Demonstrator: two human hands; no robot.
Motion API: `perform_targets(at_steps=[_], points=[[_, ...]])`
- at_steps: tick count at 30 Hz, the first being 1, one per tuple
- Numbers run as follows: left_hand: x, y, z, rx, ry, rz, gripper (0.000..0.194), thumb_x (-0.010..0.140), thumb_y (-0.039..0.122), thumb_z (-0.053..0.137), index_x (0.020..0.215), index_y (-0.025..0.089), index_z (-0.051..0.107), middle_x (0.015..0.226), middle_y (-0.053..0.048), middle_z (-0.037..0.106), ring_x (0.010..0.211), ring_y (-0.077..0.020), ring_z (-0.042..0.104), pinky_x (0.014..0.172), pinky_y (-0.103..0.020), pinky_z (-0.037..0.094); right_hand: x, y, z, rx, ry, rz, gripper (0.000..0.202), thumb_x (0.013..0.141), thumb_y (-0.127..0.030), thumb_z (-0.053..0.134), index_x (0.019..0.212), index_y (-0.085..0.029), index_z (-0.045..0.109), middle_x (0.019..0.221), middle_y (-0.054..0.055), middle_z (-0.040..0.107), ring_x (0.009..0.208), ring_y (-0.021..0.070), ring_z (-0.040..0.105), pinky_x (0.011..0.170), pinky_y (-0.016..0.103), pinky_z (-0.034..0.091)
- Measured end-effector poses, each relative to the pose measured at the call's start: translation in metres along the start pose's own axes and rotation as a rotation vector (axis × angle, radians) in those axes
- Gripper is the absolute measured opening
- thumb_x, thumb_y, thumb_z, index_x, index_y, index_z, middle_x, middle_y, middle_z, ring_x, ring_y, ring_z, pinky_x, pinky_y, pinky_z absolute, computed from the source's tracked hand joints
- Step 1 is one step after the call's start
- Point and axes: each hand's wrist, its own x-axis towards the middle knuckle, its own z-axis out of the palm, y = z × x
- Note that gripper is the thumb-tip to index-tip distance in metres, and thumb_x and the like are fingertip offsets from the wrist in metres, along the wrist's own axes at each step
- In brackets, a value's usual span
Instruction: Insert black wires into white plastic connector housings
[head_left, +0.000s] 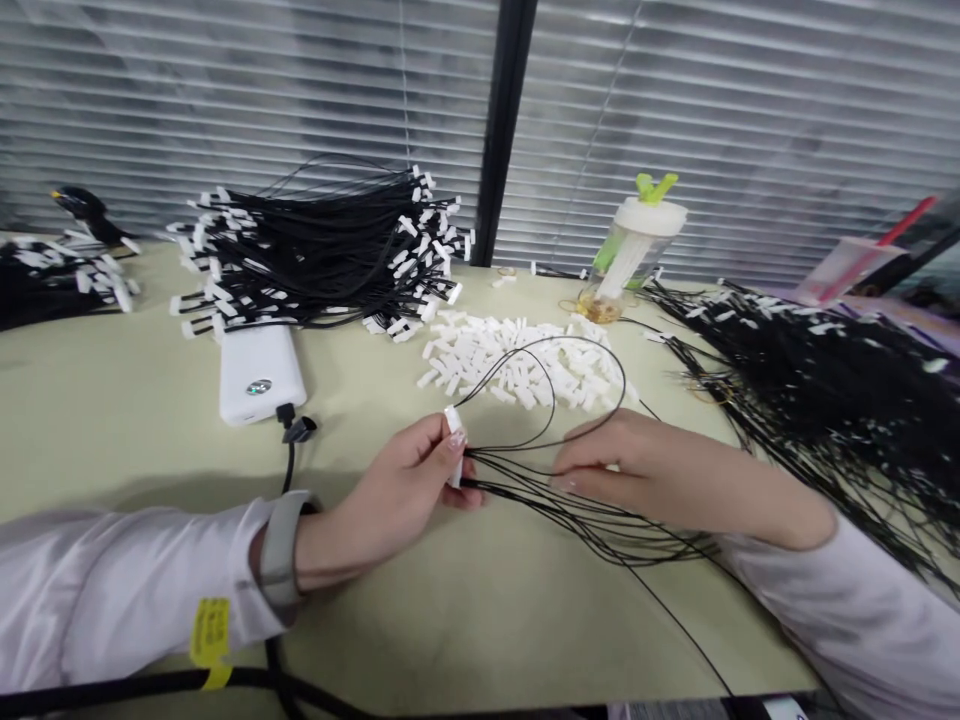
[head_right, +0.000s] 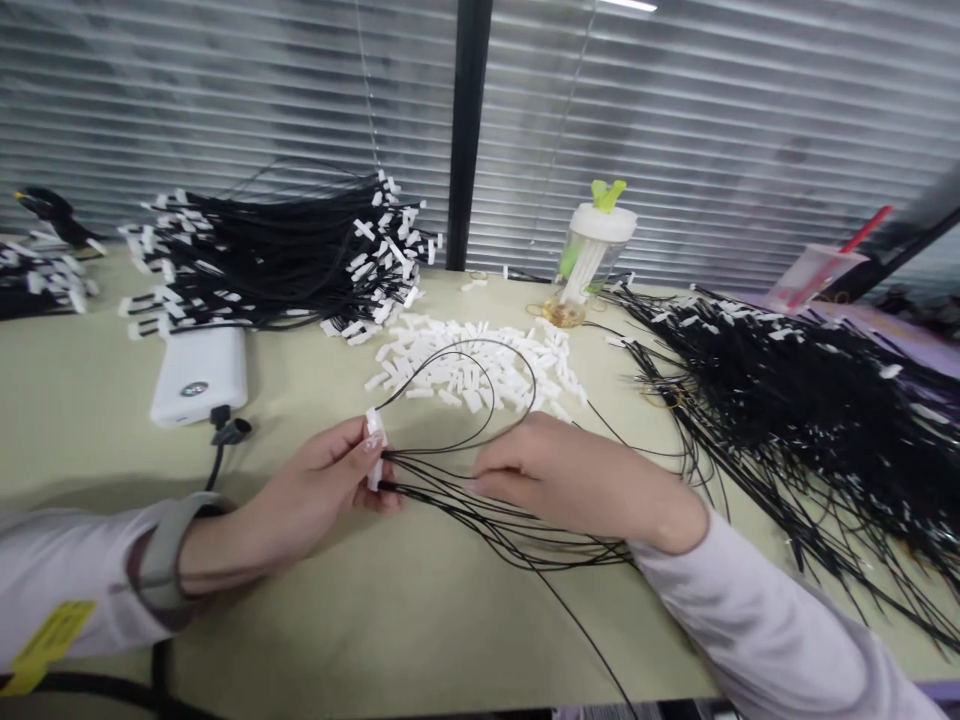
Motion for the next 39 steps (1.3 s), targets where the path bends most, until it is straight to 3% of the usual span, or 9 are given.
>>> perform_targets(at_steps=[5,9,12,16,18,21,25,31,39], points=[[0.0,0.002,0.001,0.027,-0.017,-0.019,0.021,0.081,0.037,0.046,0.075,0.017,0.045,0.068,0.004,0.049,0.057,-0.0091,0.06,0.061,-0.026,0.05,0.016,-0.017,0.015,-0.223,0.296,0.015,0.021,0.081,-0.017,0.045,0.071,-0.019,0.063,0.063,0.0,0.055,0.057,0.0081,0.047,0.056,0.021,0.034],[0.001,0.0,-0.001,0.011,-0.04,-0.009,0.021,0.082,0.037,0.045,0.076,0.017,0.044,0.069,0.004,0.051,0.058,-0.0093,0.06,0.061,-0.026,0.05,0.003,-0.013,0.004,-0.497,0.44,0.197,0.019,0.076,-0.02,0.049,0.065,-0.02,0.064,0.057,0.001,0.055,0.054,0.0114,0.049,0.054,0.025,0.034],[0.002,-0.002,-0.002,-0.018,-0.037,0.002,0.021,0.083,0.037,0.043,0.076,0.017,0.044,0.069,0.004,0.05,0.058,-0.009,0.06,0.06,-0.026,0.049,-0.013,-0.004,-0.011,-0.554,0.779,0.387,0.014,0.073,-0.022,0.053,0.07,-0.019,0.066,0.05,0.0,0.056,0.045,0.0111,0.048,0.05,0.026,0.035],[0.002,-0.002,-0.001,-0.036,-0.036,-0.005,0.021,0.084,0.036,0.043,0.076,0.017,0.044,0.069,0.004,0.049,0.057,-0.0084,0.059,0.06,-0.025,0.049,-0.022,0.005,-0.025,-0.199,1.249,0.459,0.028,0.071,-0.021,0.058,0.099,-0.02,0.064,0.078,0.005,0.066,0.07,0.0189,0.061,0.064,0.033,0.044],[0.002,-0.002,-0.001,-0.045,-0.035,-0.011,0.021,0.084,0.036,0.044,0.076,0.016,0.044,0.069,0.004,0.049,0.057,-0.0083,0.059,0.06,-0.026,0.049,-0.021,0.005,-0.029,0.149,1.431,0.295,0.027,0.074,-0.02,0.056,0.1,-0.02,0.064,0.09,0.007,0.064,0.082,0.0194,0.061,0.069,0.034,0.046],[0.002,-0.002,-0.001,-0.048,-0.031,-0.014,0.021,0.083,0.036,0.044,0.076,0.017,0.043,0.07,0.004,0.05,0.057,-0.0085,0.059,0.062,-0.026,0.05,-0.021,-0.001,-0.032,0.483,1.602,-0.024,0.019,0.078,-0.014,0.052,0.087,-0.023,0.066,0.079,0.002,0.058,0.069,0.01,0.058,0.06,0.027,0.046],[0.002,-0.001,-0.001,-0.038,-0.044,-0.021,0.021,0.083,0.036,0.044,0.076,0.017,0.044,0.069,0.005,0.05,0.057,-0.0085,0.059,0.062,-0.027,0.049,-0.024,-0.013,-0.024,0.636,1.246,-0.107,0.047,0.074,-0.006,0.054,0.112,-0.033,0.052,0.066,-0.003,0.054,0.057,0.0089,0.054,0.048,0.024,0.045],[-0.002,0.003,0.002,0.07,-0.121,-0.061,0.023,0.083,0.038,0.044,0.075,0.016,0.045,0.067,0.004,0.05,0.055,-0.0086,0.059,0.056,-0.023,0.046,0.001,-0.022,0.01,0.133,0.788,0.027,0.008,0.076,-0.018,0.058,0.081,-0.02,0.063,0.069,-0.002,0.06,0.061,0.0069,0.053,0.055,0.021,0.043],[-0.003,-0.001,-0.002,0.027,-0.229,-0.064,0.026,0.082,0.041,0.043,0.075,0.017,0.045,0.066,0.004,0.047,0.056,-0.0078,0.055,0.059,-0.025,0.048,0.021,-0.014,0.03,-0.049,0.774,-0.021,0.009,0.079,-0.014,0.051,0.077,-0.017,0.06,0.068,-0.001,0.058,0.063,0.0065,0.05,0.059,0.019,0.038]])
